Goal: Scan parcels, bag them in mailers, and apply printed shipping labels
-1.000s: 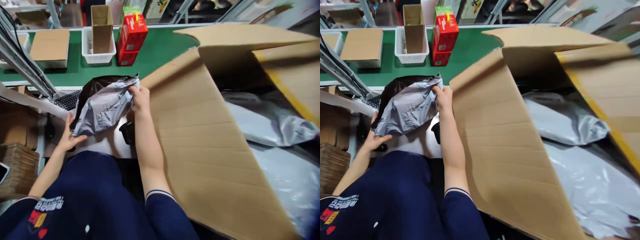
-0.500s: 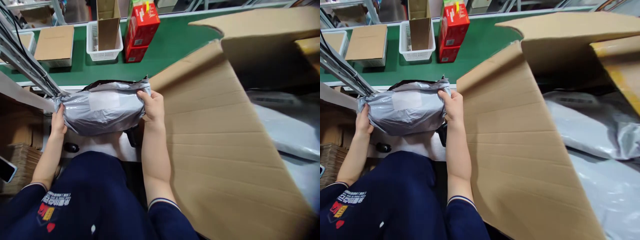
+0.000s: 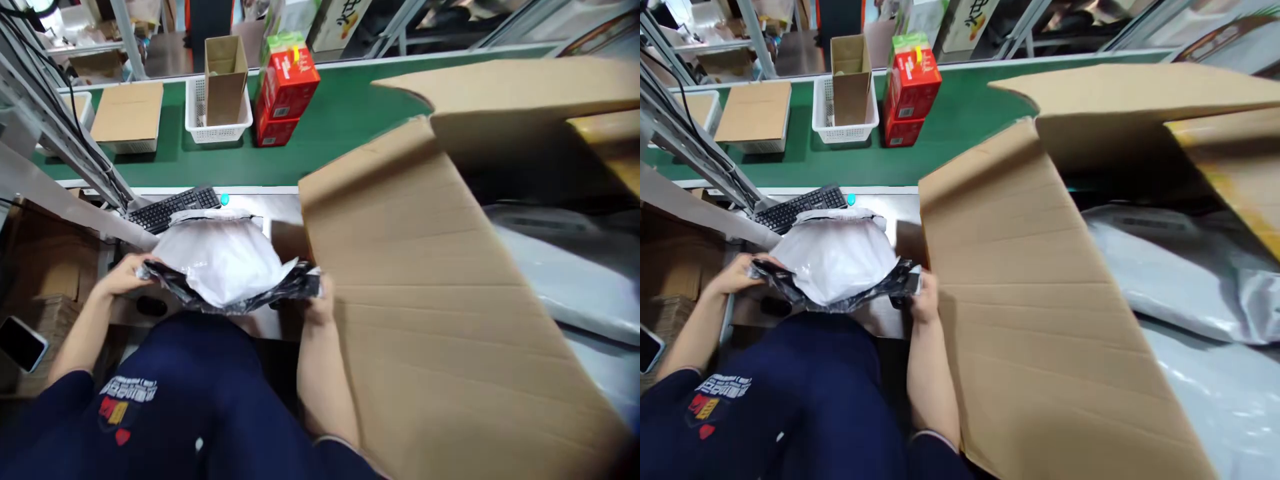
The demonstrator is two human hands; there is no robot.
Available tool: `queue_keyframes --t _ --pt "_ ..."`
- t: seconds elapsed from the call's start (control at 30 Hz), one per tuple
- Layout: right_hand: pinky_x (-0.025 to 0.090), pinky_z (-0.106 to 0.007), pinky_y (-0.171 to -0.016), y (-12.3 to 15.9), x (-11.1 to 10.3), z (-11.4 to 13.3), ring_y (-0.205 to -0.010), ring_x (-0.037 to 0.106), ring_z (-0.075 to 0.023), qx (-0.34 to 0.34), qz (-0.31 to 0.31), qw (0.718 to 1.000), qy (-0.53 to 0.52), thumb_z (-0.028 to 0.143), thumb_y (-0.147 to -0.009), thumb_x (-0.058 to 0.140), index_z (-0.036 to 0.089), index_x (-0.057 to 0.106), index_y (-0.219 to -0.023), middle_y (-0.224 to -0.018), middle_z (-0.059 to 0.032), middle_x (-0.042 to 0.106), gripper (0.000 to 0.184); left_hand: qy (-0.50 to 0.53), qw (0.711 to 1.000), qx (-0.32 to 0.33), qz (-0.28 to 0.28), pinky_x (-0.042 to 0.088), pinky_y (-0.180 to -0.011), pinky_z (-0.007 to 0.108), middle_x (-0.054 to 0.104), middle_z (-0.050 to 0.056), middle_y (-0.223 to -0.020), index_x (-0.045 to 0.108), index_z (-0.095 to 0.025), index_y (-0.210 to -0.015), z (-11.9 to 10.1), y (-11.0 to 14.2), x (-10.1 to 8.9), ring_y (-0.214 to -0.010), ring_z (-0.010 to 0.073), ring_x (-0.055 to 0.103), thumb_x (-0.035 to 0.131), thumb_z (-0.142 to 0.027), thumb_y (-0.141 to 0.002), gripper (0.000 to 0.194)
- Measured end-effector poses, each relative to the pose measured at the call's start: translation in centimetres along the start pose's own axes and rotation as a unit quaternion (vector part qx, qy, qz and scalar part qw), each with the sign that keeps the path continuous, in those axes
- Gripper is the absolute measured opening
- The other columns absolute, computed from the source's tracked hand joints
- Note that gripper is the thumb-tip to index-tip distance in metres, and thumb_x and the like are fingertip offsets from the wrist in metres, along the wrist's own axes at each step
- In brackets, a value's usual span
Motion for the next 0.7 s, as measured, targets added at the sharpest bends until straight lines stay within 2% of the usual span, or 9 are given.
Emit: queue_keyframes --t 0.1,0.2,0.27,0.33,0.4,0.5,0.57,0.63,0.7 --pt "0.054 -0.047 -0.058 8.4 3.0 -7.7 -0.062 0.064 -0.0282 0.099 0.144 0.977 0.124 0.051 -0.075 0.075 0.032 0.062 -0.054 -0.061 -0.0042 0.069 0.031 -0.111 0.986 -0.023 0.125 0.062 -0.105 0.043 0.082 0.007 -0.081 0.072 -0.033 -0.06 7.4 4.4 5.2 -0.1 0.032 0.08 0.092 -0.033 -0.051 0.022" --pt "0.056 -0.062 -0.097 13.9 4.7 -12.7 -0.1 0.075 -0.0387 0.168 0.252 0.923 0.24 0.028 -0.065 0.071 0.032 0.071 -0.064 -0.088 -0.0107 0.081 0.004 -0.133 0.983 -0.056 0.112 0.052 -0.119 0.05 0.083 0.009 -0.087 0.071 -0.033 -0.06 12.3 6.6 7.1 -0.107 0.0347 0.079 0.088 -0.027 -0.048 0.022" --pt "0.05 -0.066 -0.108 15.6 4.8 -14.0 -0.114 0.074 -0.0432 0.193 0.296 0.896 0.27 0.02 -0.061 0.067 0.028 0.077 -0.076 -0.099 -0.015 0.082 0.02 -0.14 0.98 -0.064 0.124 0.046 -0.124 0.056 0.083 0.009 -0.088 0.074 -0.033 -0.065 13.2 7.1 7.8 -0.109 0.0371 0.079 0.089 -0.025 -0.047 0.024" --pt "0.05 -0.064 -0.113 15.8 4.1 -14.3 -0.122 0.072 -0.042 0.206 0.322 0.878 0.289 0.019 -0.064 0.065 0.024 0.08 -0.099 -0.116 -0.0163 0.081 0.038 -0.141 0.978 -0.053 0.146 0.038 -0.129 0.058 0.084 0.008 -0.095 0.081 -0.033 -0.078 12.3 6.6 8.5 -0.113 0.0383 0.078 0.093 -0.026 -0.048 0.033" --pt "0.048 -0.059 -0.119 13.8 2.5 -13.9 -0.133 0.067 -0.038 0.189 0.273 0.897 0.292 0.023 -0.069 0.066 0.022 0.074 -0.125 -0.138 -0.0163 0.074 0.056 -0.135 0.977 -0.029 0.163 0.028 -0.135 0.057 0.084 0.009 -0.118 0.084 -0.033 -0.098 10.4 5.1 9.8 -0.129 0.0387 0.072 0.096 -0.032 -0.054 0.046" --pt "0.043 -0.057 -0.127 9.0 -1.0 -13.4 -0.145 0.057 -0.0371 0.168 0.06 0.933 0.311 0.033 -0.079 0.065 0.018 0.06 -0.145 -0.153 -0.0201 0.063 0.068 -0.151 0.972 0.035 0.175 0.01 -0.139 0.056 0.066 0.012 -0.157 0.081 -0.026 -0.121 7.8 2.1 13.8 -0.161 0.0416 0.04 0.09 -0.043 -0.073 0.052" --pt "0.045 -0.057 -0.124 6.9 -1.6 -14.4 -0.145 0.057 -0.0401 0.219 -0.021 0.907 0.358 0.034 -0.082 0.065 0.012 0.052 -0.153 -0.154 -0.0271 0.059 0.075 -0.202 0.951 0.087 0.218 0.003 -0.137 0.061 0.051 0.015 -0.17 0.077 -0.024 -0.132 7.6 1.0 18.1 -0.168 0.0457 0.023 0.085 -0.044 -0.08 0.057" --pt "0.048 -0.052 -0.12 5.8 -0.3 -15.4 -0.143 0.059 -0.0408 0.292 -0.014 0.859 0.421 0.029 -0.083 0.063 0.006 0.041 -0.16 -0.155 -0.0319 0.055 0.084 -0.286 0.903 0.127 0.295 0.001 -0.134 0.07 0.04 0.019 -0.175 0.07 -0.023 -0.144 9.5 1.8 22.5 -0.168 0.0478 0.019 0.081 -0.041 -0.083 0.064" --pt "0.051 -0.046 -0.118 5.5 1.0 -15.0 -0.143 0.061 -0.0378 0.327 0.007 0.814 0.48 0.026 -0.085 0.059 0.003 0.036 -0.163 -0.154 -0.0316 0.057 0.084 -0.383 0.841 0.153 0.349 0.005 -0.132 0.074 0.033 0.023 -0.177 0.059 -0.02 -0.155 13.0 3.4 25.5 -0.168 0.0462 0.021 0.069 -0.035 -0.09 0.067"
Point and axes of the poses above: each hand's wrist, its own y-axis away from the middle knuckle, its own x-axis out of the palm, z = x × y, the point moved 10 cm from there along -y, towards the middle knuckle
